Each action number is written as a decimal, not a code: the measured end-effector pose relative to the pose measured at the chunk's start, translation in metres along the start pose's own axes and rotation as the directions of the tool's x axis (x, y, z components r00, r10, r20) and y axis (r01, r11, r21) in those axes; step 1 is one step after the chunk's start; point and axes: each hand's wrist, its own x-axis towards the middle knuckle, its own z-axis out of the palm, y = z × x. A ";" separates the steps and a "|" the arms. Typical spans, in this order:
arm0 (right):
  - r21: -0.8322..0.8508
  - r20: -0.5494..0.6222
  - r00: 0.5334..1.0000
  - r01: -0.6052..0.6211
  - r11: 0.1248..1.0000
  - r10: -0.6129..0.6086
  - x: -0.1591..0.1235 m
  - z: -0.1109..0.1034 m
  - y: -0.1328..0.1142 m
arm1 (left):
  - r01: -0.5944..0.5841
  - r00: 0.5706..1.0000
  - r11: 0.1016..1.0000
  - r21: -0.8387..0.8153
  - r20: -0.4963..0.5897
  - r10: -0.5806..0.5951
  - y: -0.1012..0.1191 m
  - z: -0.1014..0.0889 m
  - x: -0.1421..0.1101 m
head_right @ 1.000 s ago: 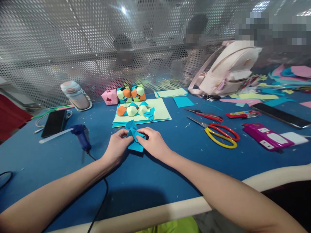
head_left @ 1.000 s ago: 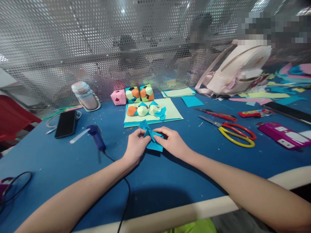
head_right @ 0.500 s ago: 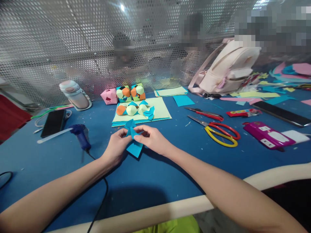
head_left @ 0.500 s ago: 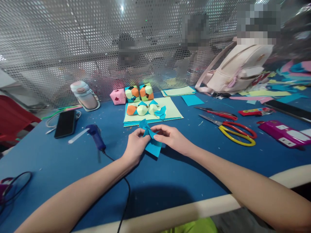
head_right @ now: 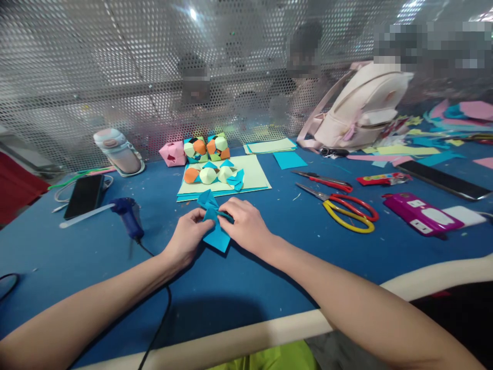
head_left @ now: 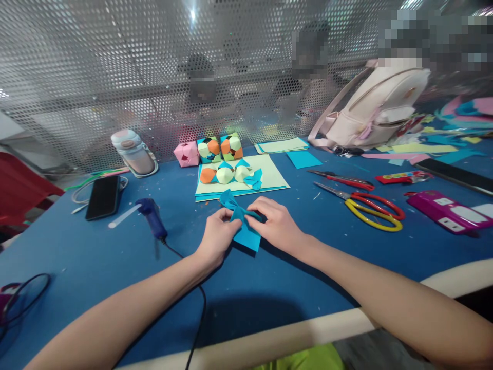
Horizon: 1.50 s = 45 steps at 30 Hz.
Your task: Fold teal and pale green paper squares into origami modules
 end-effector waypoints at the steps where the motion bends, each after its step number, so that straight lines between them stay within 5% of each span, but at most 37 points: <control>1: -0.019 0.007 1.000 0.017 1.000 -0.016 0.000 -0.001 0.000 | -0.003 1.000 1.000 0.005 0.001 0.003 0.000 0.000 0.000; 13: -0.016 0.103 0.989 0.110 0.994 -0.108 -0.003 0.001 0.003 | -0.043 0.999 0.998 0.042 0.001 0.043 -0.002 -0.003 0.004; 22: -0.189 0.069 0.975 0.222 0.957 -0.213 -0.004 0.000 0.003 | -0.045 0.999 0.998 0.049 0.001 0.045 -0.002 -0.003 0.005; 29: -0.334 -0.015 0.978 0.192 0.923 -0.209 -0.001 -0.003 0.003 | -0.019 1.000 0.996 0.084 0.002 0.019 -0.002 -0.001 0.001; 37: -0.483 0.035 0.958 0.265 0.834 -0.284 0.002 -0.009 -0.003 | -0.037 0.999 0.994 0.098 -0.006 0.038 -0.005 -0.002 0.002; 40: -0.291 0.071 0.975 0.224 0.930 -0.212 0.001 -0.011 -0.008 | -0.065 0.997 0.992 0.112 -0.022 0.068 -0.005 -0.003 0.005; 42: -0.009 0.059 0.997 0.050 0.999 -0.049 0.002 -0.012 -0.009 | -0.075 0.996 0.989 0.128 -0.032 0.079 -0.005 -0.004 0.006; 45: 0.425 0.100 0.931 -0.360 0.831 0.352 0.006 -0.010 -0.006 | -0.072 0.996 0.986 0.150 -0.034 0.078 -0.006 -0.005 0.007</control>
